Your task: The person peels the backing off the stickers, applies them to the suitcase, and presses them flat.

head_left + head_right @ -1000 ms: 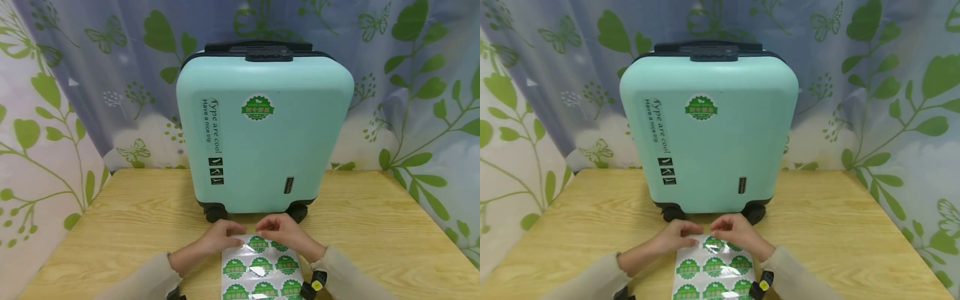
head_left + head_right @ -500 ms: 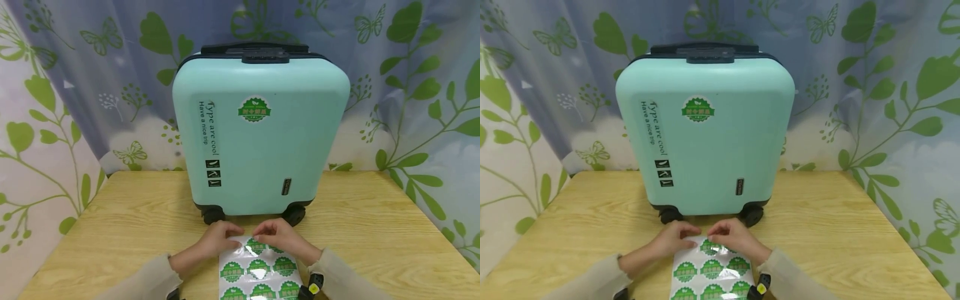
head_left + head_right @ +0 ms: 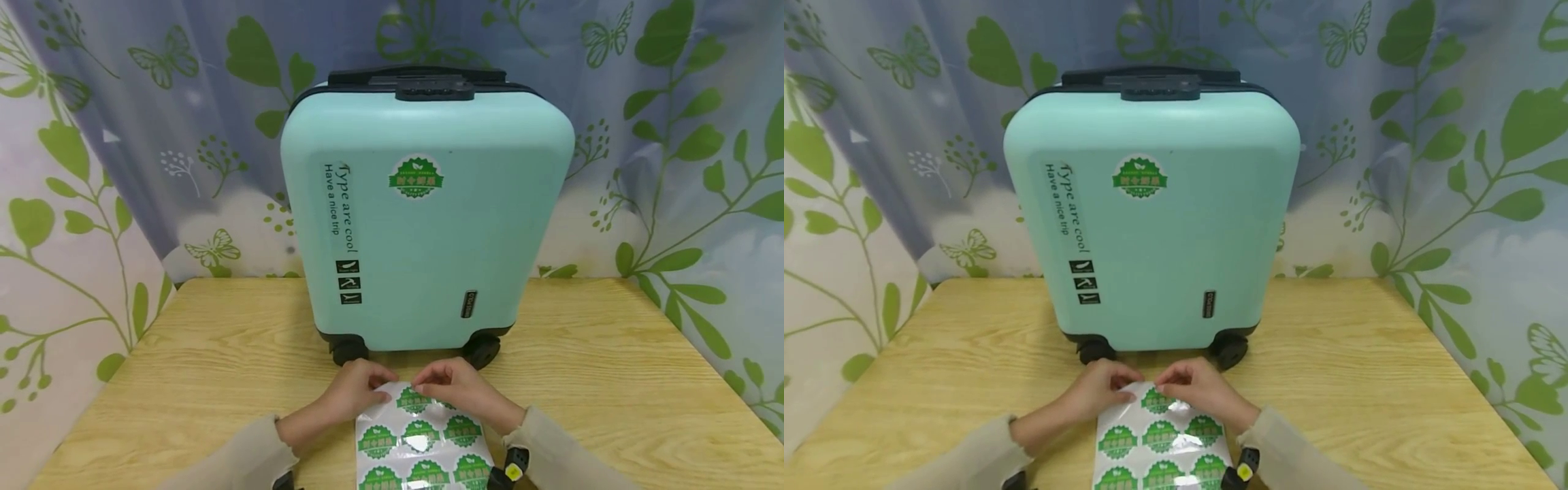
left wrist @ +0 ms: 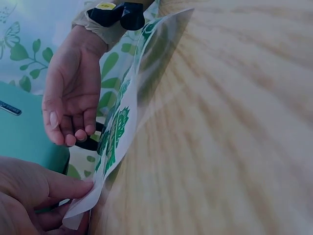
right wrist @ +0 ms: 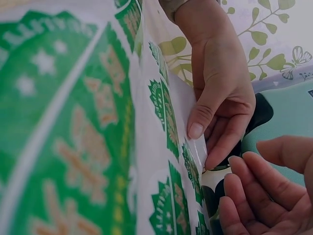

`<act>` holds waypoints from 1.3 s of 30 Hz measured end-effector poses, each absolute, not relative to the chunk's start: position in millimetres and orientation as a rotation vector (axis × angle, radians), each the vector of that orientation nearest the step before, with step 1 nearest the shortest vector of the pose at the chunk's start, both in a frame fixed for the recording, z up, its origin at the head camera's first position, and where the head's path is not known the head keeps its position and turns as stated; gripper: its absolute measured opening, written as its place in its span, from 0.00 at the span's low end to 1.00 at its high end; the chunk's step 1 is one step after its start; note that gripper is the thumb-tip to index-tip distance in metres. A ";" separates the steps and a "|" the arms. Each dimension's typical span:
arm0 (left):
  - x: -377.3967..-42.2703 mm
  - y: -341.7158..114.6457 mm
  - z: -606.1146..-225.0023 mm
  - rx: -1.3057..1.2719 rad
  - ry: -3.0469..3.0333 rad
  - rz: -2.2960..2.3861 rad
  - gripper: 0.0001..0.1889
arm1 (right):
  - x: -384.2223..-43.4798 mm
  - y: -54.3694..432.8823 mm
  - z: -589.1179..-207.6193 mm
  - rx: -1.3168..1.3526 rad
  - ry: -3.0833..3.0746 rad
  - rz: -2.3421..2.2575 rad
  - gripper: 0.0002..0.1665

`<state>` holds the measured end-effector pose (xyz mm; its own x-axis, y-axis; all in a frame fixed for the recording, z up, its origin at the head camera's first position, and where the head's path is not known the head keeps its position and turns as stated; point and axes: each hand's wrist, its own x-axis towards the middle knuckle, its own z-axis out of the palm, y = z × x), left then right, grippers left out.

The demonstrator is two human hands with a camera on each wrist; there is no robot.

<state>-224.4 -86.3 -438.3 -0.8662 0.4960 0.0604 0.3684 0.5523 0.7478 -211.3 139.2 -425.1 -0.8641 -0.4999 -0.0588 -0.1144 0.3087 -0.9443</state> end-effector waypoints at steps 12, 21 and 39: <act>-226.3 -90.9 -436.3 0.702 2.492 1.346 0.11 | -211.2 141.4 -422.6 -0.533 2.319 -1.587 0.14; -224.5 -93.1 -435.0 0.603 2.285 1.561 0.12 | -211.6 141.5 -424.5 -0.534 2.334 -1.648 0.15; -223.3 -90.0 -430.2 0.552 2.228 1.584 0.11 | -211.6 142.2 -425.7 -0.656 2.471 -1.611 0.14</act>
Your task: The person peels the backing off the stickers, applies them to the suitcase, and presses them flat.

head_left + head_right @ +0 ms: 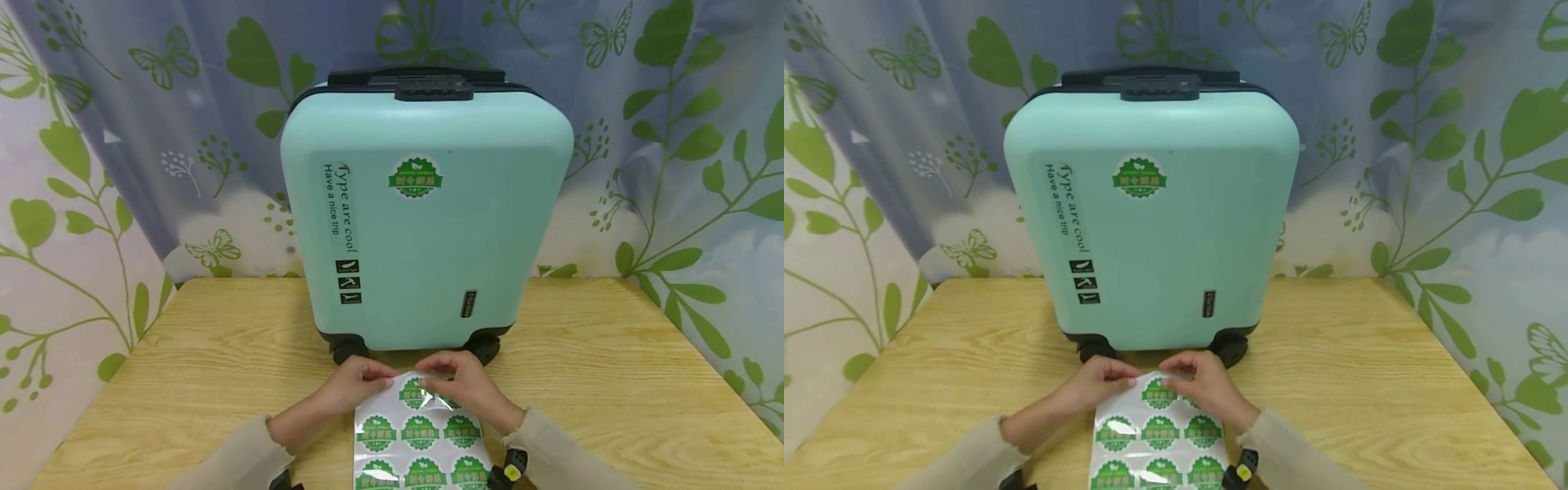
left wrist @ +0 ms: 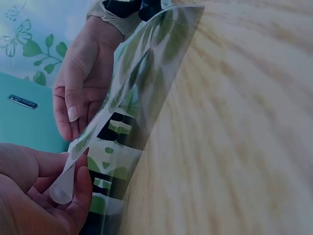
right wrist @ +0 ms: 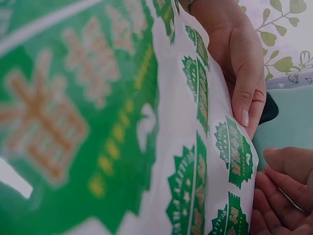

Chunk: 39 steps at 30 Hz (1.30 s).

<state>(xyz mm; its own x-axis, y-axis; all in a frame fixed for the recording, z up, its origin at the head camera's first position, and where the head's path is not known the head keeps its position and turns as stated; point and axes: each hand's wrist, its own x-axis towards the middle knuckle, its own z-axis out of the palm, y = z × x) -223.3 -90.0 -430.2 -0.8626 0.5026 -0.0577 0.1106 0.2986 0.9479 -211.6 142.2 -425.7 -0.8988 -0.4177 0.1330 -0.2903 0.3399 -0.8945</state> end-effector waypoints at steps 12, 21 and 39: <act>-220.3 -87.8 -426.4 0.513 2.223 1.607 0.11 | -214.6 142.2 -429.0 -0.661 2.529 -1.507 0.12; -220.7 -87.8 -426.0 0.501 2.221 1.592 0.10 | -214.7 142.5 -428.9 -0.625 2.561 -1.467 0.11; -216.6 -87.7 -420.5 0.577 2.338 1.529 0.09 | -212.7 141.1 -428.2 -0.577 2.597 -1.442 0.07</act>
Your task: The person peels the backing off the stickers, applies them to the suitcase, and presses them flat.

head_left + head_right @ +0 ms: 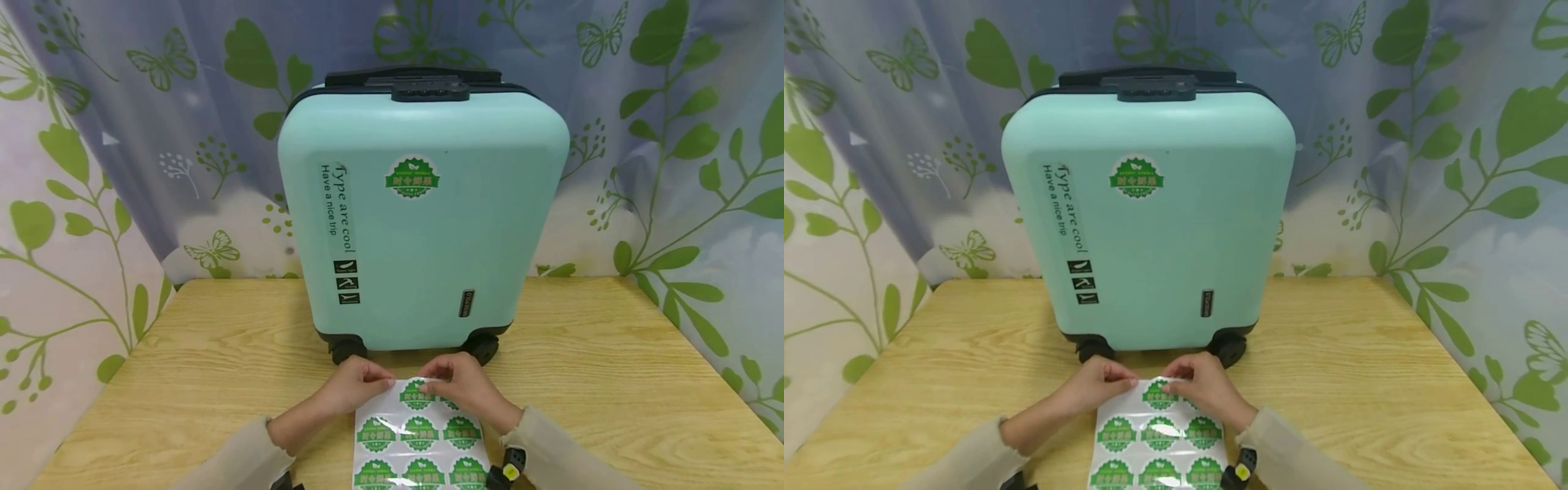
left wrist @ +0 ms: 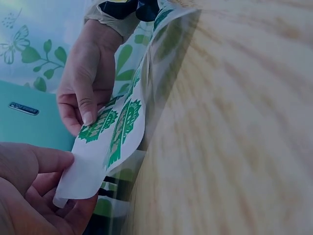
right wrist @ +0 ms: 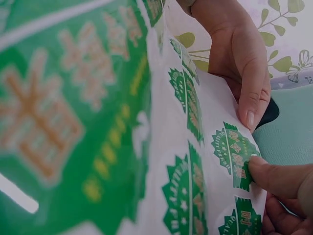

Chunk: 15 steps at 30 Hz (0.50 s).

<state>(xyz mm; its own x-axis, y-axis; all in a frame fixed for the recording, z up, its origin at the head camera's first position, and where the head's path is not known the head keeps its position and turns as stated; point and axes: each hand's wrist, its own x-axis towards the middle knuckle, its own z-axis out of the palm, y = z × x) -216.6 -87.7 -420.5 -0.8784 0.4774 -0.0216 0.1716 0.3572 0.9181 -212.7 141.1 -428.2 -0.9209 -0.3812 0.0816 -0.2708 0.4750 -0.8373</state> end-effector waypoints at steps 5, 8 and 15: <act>-218.5 -88.8 -423.2 0.588 2.361 1.518 0.09 | -212.3 141.5 -428.7 -0.583 2.576 -1.488 0.08; -220.3 -89.4 -424.9 0.584 2.369 1.507 0.09 | -212.0 141.7 -428.7 -0.589 2.549 -1.520 0.09; -221.1 -90.6 -425.2 0.576 2.361 1.505 0.09 | -199.9 136.5 -406.0 -0.613 2.541 -1.528 0.07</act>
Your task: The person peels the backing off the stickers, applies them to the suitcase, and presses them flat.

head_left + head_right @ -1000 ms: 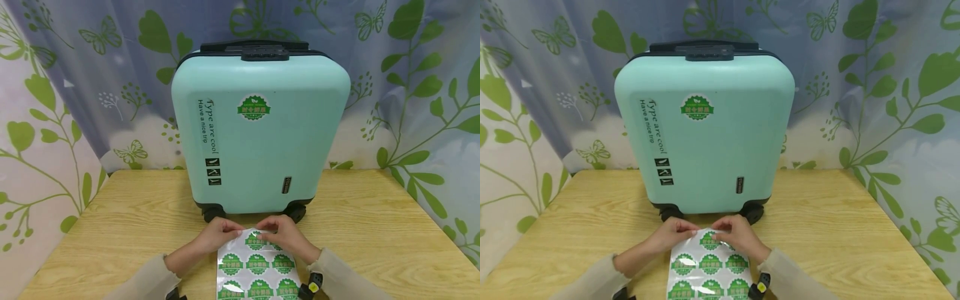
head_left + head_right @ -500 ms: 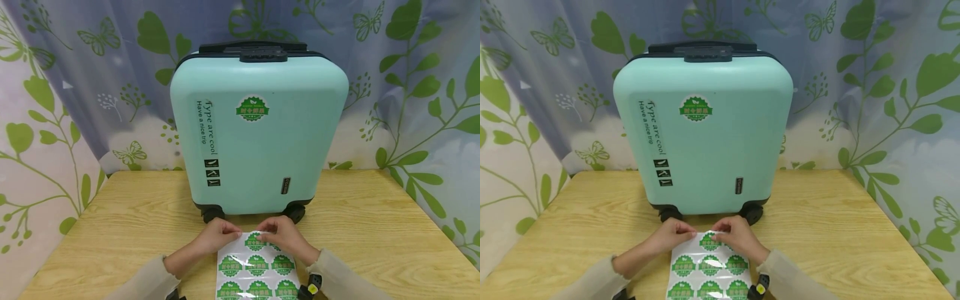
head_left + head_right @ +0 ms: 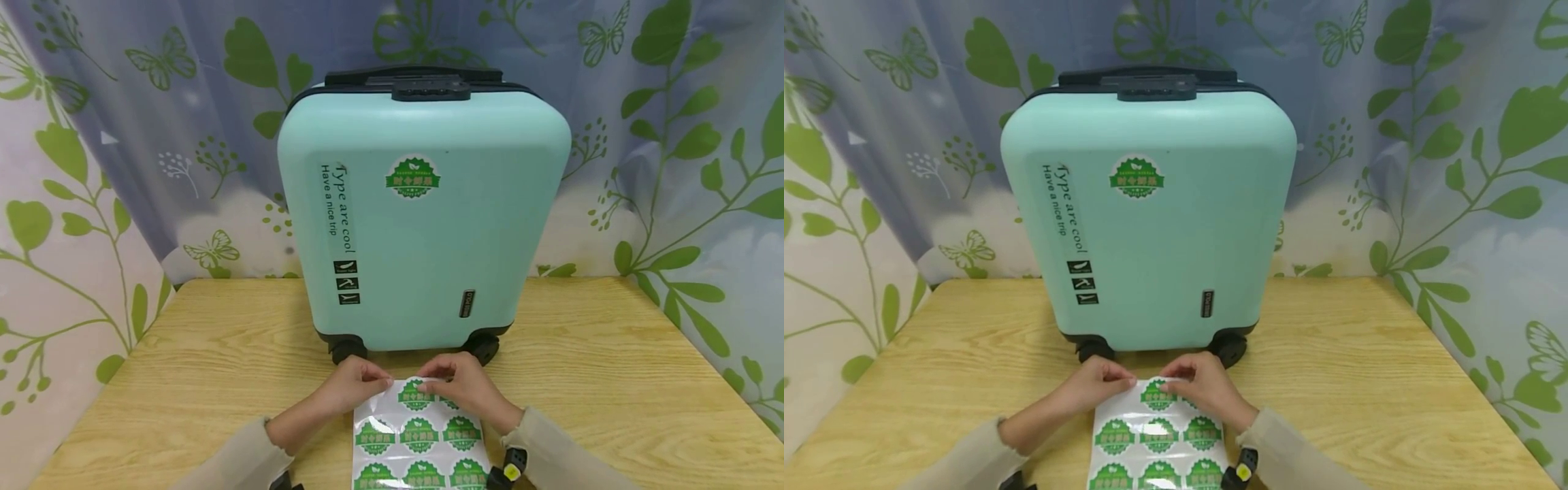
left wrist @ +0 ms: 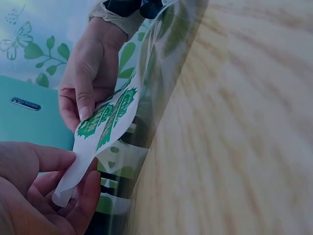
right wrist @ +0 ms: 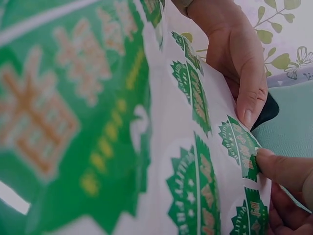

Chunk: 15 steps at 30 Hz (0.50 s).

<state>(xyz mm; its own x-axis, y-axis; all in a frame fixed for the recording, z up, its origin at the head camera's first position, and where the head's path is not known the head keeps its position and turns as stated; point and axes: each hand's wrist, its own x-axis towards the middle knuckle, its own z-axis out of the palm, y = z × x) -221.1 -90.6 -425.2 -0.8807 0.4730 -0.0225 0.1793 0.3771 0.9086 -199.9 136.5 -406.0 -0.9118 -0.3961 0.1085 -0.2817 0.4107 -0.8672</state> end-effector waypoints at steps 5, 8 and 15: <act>-221.0 -91.1 -425.0 0.573 2.357 1.505 0.09 | -192.4 133.2 -391.6 -0.641 2.546 -1.545 0.06; -220.4 -91.3 -424.4 0.568 2.355 1.501 0.09 | -195.7 134.2 -398.1 -0.647 2.549 -1.550 0.06; -220.2 -90.8 -422.7 0.558 2.351 1.498 0.09 | -211.2 140.3 -427.5 -0.658 2.533 -1.575 0.07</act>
